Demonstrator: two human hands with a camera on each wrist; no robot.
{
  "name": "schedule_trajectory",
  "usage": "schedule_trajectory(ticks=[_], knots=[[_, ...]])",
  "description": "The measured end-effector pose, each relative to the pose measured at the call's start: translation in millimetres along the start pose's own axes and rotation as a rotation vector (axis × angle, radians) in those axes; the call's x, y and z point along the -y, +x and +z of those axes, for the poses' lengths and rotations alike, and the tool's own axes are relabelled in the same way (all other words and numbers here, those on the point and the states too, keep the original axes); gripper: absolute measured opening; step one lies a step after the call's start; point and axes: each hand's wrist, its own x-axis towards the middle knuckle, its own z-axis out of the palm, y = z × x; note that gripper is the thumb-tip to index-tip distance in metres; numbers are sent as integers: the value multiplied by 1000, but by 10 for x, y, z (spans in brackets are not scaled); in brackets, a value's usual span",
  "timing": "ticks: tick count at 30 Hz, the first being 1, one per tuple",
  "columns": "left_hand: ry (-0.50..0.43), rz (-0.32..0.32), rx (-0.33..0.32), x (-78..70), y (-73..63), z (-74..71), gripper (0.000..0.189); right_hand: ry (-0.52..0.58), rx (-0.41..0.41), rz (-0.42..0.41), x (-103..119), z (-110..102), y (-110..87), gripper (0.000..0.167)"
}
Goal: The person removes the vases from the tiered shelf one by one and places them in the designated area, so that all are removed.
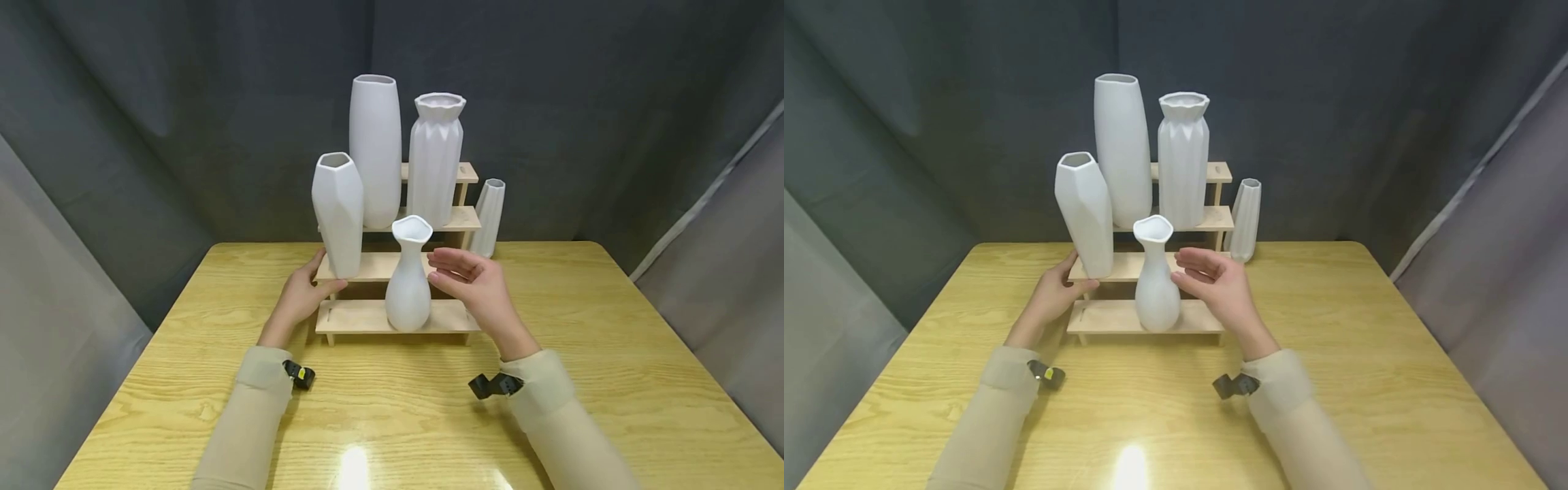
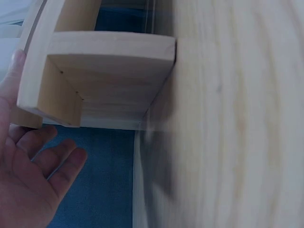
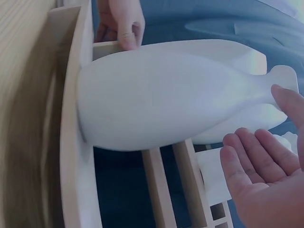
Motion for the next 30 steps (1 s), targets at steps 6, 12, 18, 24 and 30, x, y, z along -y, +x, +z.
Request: schedule_trajectory(ticks=[6, 12, 18, 24, 30], knots=[[2, -1, 1, -14, -1, 23, 99, 29, 14, 10, 35, 51, 19, 44], [-2, -5, 5, 0, -5, 12, 99, 23, 16, 19, 14, 81, 32, 43], [0, 0, 3, -7, -14, 2, 99, 37, -5, 24, 54, 153, 94, 46], [0, 1, 3, 17, -14, 26, 99, 22, 4, 57, 26, 191, 116, 49], [0, 9, 3, 18, 11, 14, 100, -16, -3, 56, 55, 227, 148, 47]])
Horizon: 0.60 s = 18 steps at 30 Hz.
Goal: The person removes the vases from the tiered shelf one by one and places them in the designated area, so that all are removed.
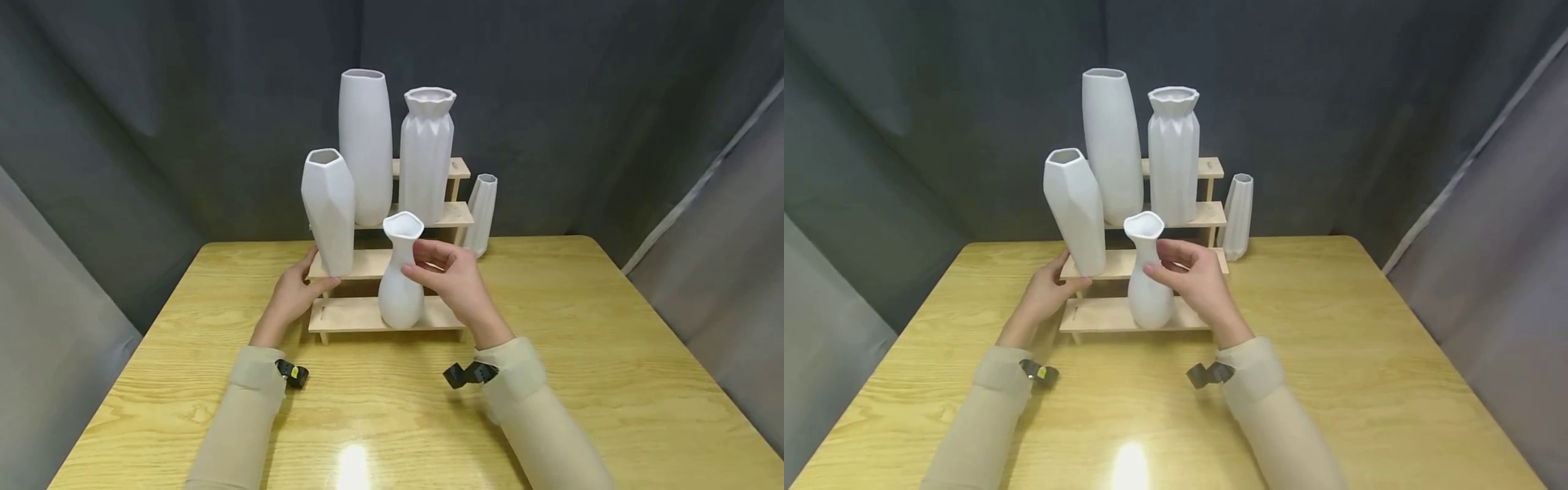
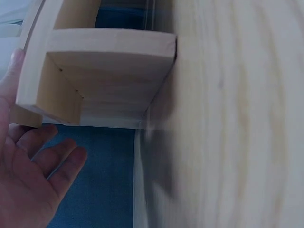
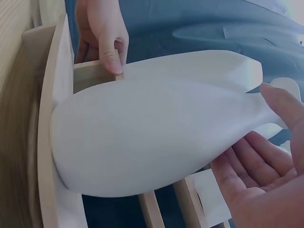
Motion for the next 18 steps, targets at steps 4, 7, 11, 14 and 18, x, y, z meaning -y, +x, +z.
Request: schedule_trajectory(ticks=[4, 7, 11, 14, 18], knots=[[7, -3, 0, -10, -6, -17, 99, -14, 9, -9, 10, 30, 20, 45], [12, -2, -2, -17, -8, -36, 99, -23, 24, -22, 16, 52, 46, 42], [14, 1, -9, -22, -17, -40, 100, -56, 39, -31, 11, 72, 81, 38], [13, 6, -18, -30, -21, -32, 99, -88, 42, -36, 12, 76, 119, 35], [14, 5, -15, -41, -36, -16, 99, -107, 53, -26, 36, 73, 150, 34]])
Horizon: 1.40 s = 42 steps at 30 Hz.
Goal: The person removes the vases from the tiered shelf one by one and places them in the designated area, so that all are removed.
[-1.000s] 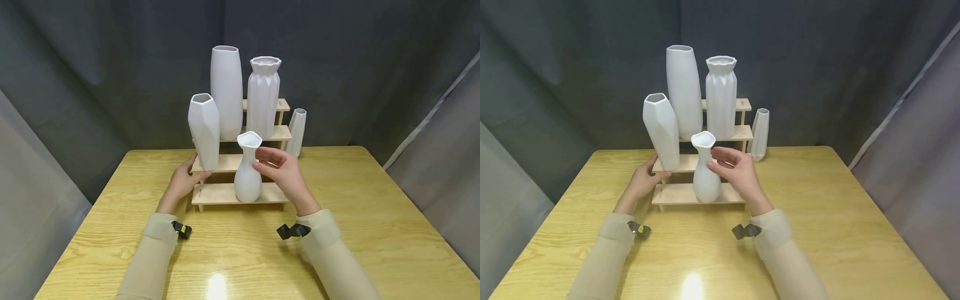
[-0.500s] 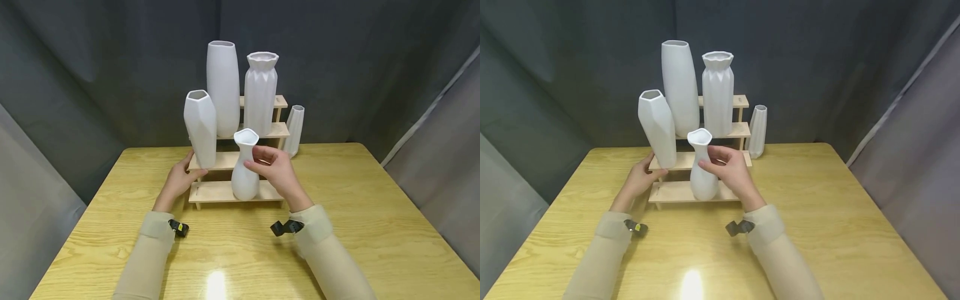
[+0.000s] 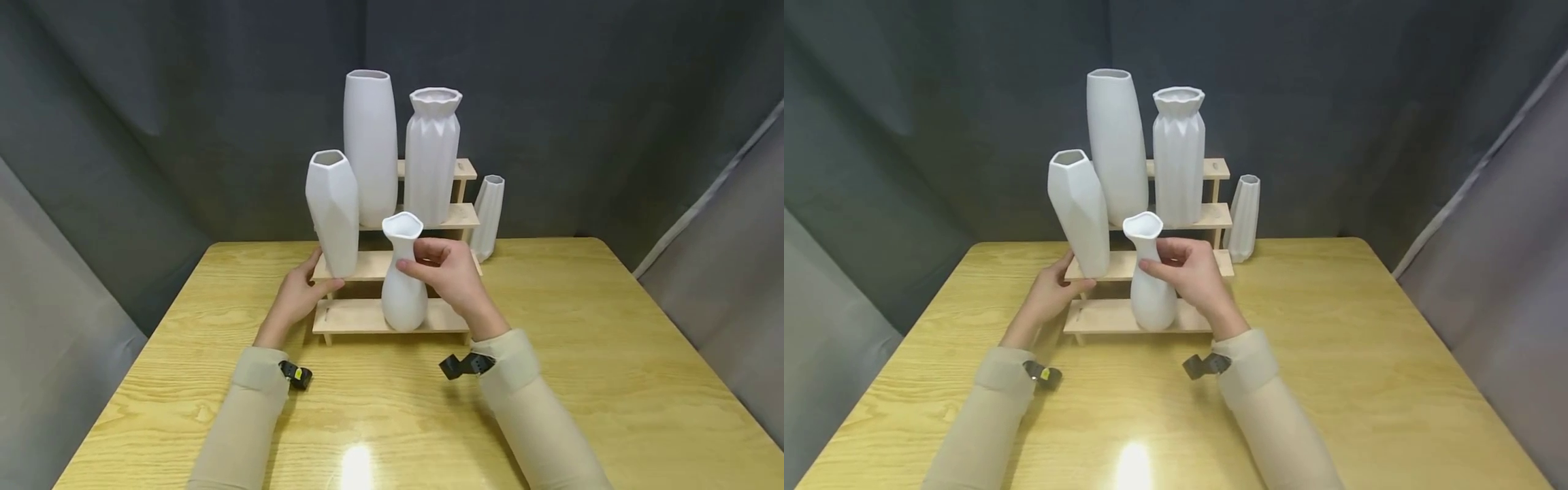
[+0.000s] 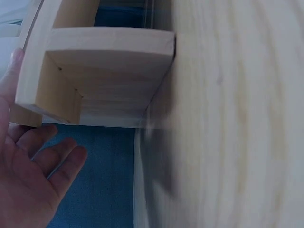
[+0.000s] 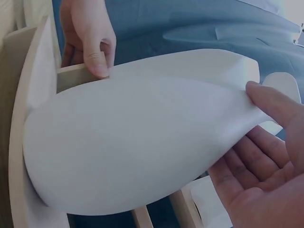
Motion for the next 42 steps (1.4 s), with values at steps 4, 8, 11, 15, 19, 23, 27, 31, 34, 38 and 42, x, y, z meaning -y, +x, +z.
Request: schedule_trajectory(ticks=[4, 8, 11, 15, 19, 23, 27, 31, 34, 38, 42], knots=[[-11, -18, 11, 0, -1, 25, 99, -9, 13, 14, 16, -34, -12, 32], [-19, -27, 5, 11, 13, 23, 100, -23, 17, -1, 7, -72, -19, 27], [-15, -22, 3, 15, 24, 11, 100, -24, 25, -9, 11, -89, -18, 25], [-9, -16, -3, 5, 31, 2, 98, -14, 30, 0, 26, -126, -20, 29], [-12, -18, -8, 3, 22, 7, 97, -7, 26, 18, 42, -193, -33, 35], [-17, -20, 0, 3, 4, 11, 96, -23, 15, 20, 68, -283, -67, 35], [-19, -22, 6, -3, -1, 9, 96, -34, 7, 11, 79, -376, -94, 35], [-17, -26, 1, -11, 0, -2, 95, -34, 19, 9, 91, -445, -107, 36], [-9, -25, 2, -18, 6, -11, 95, -38, 19, 8, 103, -499, -121, 36], [1, -19, 6, -19, 12, -8, 95, -40, 11, 2, 121, -591, -157, 36], [5, -17, 7, -23, -5, 2, 95, -46, 9, -3, 150, -697, -195, 36]])
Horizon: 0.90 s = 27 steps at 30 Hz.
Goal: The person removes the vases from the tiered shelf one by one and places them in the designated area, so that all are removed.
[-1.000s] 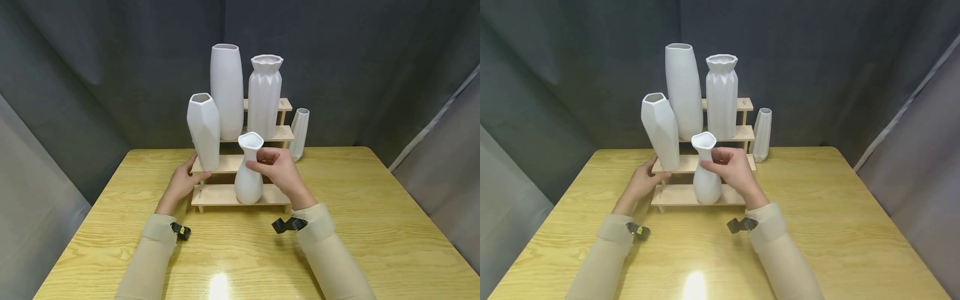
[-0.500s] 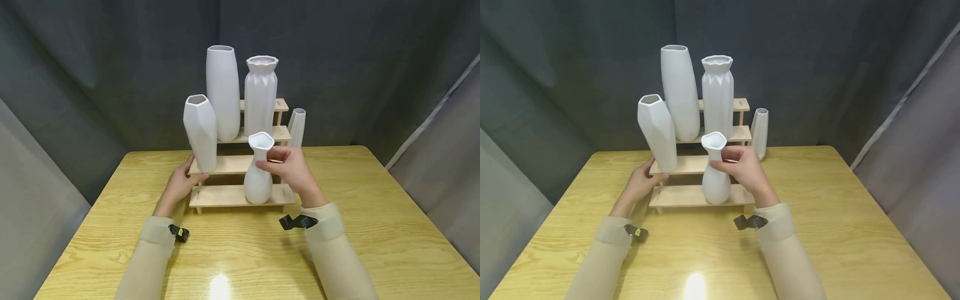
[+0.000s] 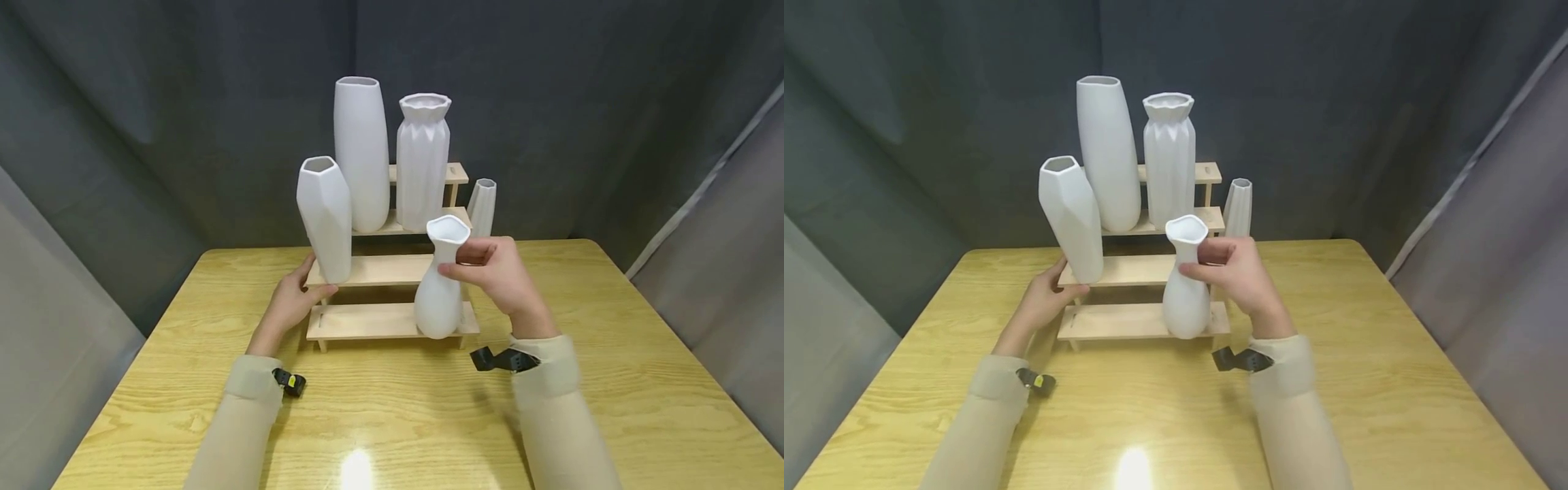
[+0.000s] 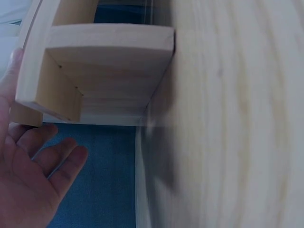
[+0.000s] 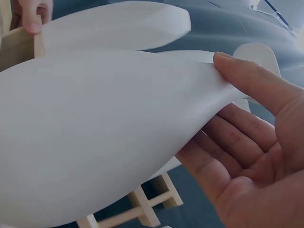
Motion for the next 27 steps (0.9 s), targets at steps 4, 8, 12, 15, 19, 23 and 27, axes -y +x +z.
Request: schedule_trajectory(ticks=[4, 8, 12, 15, 19, 23, 27], knots=[[2, -5, -4, -2, -21, -10, 94, -7, -18, -4, 20, -81, -16, 36], [-1, -4, -5, -6, -17, -8, 95, -12, -29, 1, 29, -145, -41, 35], [-2, 3, 5, -15, 1, 6, 96, -17, -37, -2, 35, -207, -83, 30], [5, 3, 6, -17, 17, 15, 96, -15, -56, -10, 37, -261, -107, 27], [6, 5, -4, -8, 30, 14, 96, 3, -81, -31, 38, -339, -127, 25], [5, 11, -7, 10, 30, 7, 96, 38, -100, -56, 36, -406, -146, 23], [7, 9, -11, 27, 24, 1, 96, 80, -106, -70, 27, -459, -151, 24]])
